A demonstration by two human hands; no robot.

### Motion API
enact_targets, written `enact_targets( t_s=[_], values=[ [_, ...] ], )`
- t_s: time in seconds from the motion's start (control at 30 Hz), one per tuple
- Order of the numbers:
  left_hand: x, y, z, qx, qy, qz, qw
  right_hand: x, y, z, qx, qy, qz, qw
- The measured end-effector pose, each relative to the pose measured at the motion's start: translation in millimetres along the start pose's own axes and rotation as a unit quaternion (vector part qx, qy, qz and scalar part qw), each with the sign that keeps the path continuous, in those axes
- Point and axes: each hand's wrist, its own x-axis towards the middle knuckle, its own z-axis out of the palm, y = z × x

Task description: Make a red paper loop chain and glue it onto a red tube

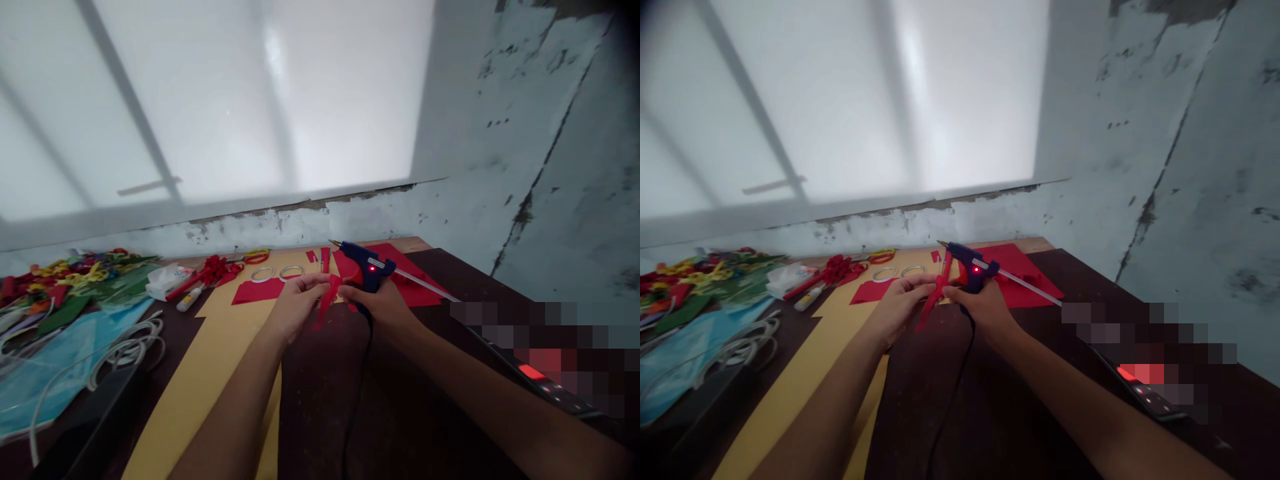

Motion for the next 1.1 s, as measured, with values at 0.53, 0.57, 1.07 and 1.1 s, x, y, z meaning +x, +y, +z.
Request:
enact_targets(
  t_s=[0.53,0.57,1.07,1.1],
  values=[
    [10.8,-1.3,-17.8,0.225,0.182,0.154,0.945,1.2,-14.8,-9.6,-0.222,0.031,-0.118,0.967],
    [10.7,-0.6,-18.7,0.233,0.196,0.157,0.939,0.0,-14.6,-9.4,-0.250,0.038,-0.132,0.958],
    [8.7,4.1,-20.2,0.261,0.237,0.152,0.924,-10.0,-7.6,-2.3,-0.307,-0.057,-0.116,0.943],
    [8.4,4.2,-19.9,0.262,0.234,0.151,0.924,-10.1,-7.3,-2.1,-0.310,-0.059,-0.113,0.942]
  ],
)
